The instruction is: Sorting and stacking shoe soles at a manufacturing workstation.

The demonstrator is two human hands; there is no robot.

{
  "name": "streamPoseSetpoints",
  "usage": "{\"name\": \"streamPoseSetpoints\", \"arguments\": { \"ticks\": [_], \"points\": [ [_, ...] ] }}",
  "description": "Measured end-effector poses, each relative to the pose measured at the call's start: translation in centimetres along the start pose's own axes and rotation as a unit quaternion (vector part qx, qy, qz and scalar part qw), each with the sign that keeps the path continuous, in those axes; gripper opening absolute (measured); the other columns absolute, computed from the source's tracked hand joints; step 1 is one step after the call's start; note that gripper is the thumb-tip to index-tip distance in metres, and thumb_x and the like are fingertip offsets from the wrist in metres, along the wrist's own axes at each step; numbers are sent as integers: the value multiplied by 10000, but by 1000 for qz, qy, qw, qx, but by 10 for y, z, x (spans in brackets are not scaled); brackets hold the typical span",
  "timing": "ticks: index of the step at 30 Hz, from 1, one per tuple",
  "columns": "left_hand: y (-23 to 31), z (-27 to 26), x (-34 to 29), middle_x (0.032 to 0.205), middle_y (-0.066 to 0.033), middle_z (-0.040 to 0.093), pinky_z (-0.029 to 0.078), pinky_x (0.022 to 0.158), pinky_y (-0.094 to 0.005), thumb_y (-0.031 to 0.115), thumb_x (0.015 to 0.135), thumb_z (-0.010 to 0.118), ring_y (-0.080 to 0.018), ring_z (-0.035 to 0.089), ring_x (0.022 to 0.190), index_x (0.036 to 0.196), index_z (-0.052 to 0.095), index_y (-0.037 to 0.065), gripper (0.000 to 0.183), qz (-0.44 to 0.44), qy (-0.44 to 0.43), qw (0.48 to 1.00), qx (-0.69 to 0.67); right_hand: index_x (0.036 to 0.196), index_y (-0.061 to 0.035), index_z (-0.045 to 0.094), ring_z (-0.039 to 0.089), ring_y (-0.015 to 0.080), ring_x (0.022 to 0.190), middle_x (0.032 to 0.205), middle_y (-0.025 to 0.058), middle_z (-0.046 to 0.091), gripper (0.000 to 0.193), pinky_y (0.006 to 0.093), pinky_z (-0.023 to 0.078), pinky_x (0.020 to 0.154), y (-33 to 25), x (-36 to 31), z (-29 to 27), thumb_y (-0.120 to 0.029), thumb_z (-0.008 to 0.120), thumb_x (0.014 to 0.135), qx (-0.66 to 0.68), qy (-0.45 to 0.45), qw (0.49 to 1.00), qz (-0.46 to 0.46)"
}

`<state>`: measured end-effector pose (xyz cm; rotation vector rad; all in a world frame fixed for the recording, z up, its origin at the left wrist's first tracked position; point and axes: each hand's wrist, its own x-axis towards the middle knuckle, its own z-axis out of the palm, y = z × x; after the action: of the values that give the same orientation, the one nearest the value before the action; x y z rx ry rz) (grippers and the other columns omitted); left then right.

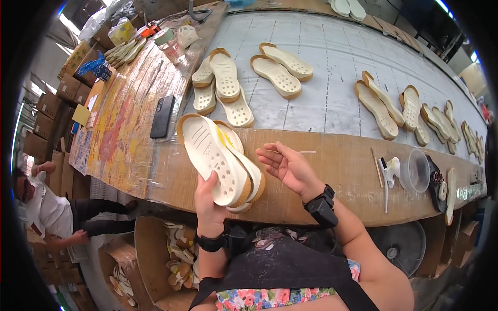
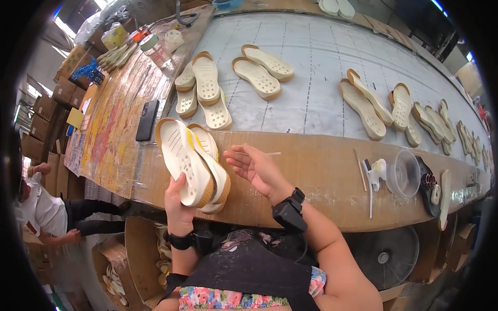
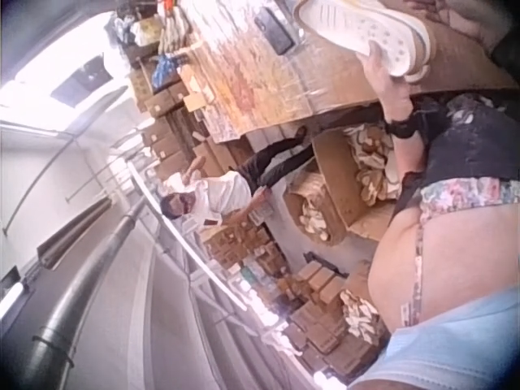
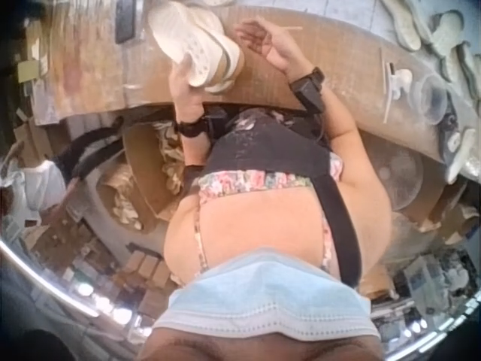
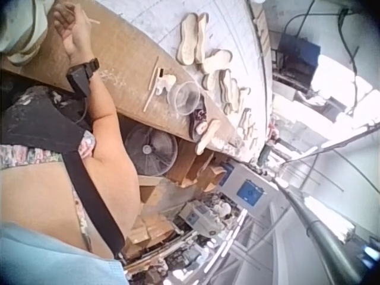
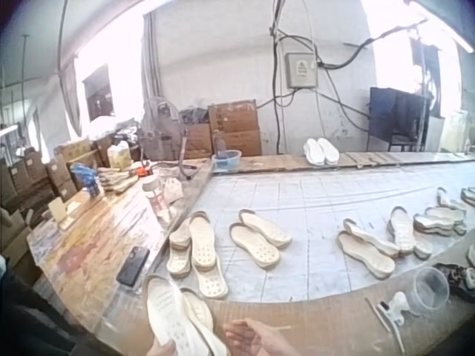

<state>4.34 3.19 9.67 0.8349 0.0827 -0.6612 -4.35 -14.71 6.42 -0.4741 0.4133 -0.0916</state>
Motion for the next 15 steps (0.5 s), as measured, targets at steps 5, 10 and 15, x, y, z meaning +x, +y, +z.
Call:
{"name": "streamPoseSetpoints", "arguments": {
  "ticks": [5,10,15],
  "points": [
    [5,-18,3,1249,-117,404,390,918,-329,-47,817,424,-204,459,1099,1348,170,47,596,51,-32,983,176,1049,-83,536,540,116,939,1055,52,589,249,246,432,751,1,12,-16,-261,455,894,-190,41,980,-32],
    [10,-26,2,1277,-110,373,374,924,-307,-55,813,419,-188,434,1126,1370,111,53,646,12,-52,984,172,1045,-59,526,533,97,912,1050,38,586,234,265,434,759,-14,96,-29,-218,489,876,-301,39,953,-17],
    [10,-22,-3,1343,-100,285,264,995,-284,-38,764,460,-180,330,1204,1380,12,24,764,16,-90,969,228,1096,0,471,537,334,957,1025,177,569,454,406,453,759,-17,219,-30,-311,568,779,-707,204,652,-184]
  ]
}}
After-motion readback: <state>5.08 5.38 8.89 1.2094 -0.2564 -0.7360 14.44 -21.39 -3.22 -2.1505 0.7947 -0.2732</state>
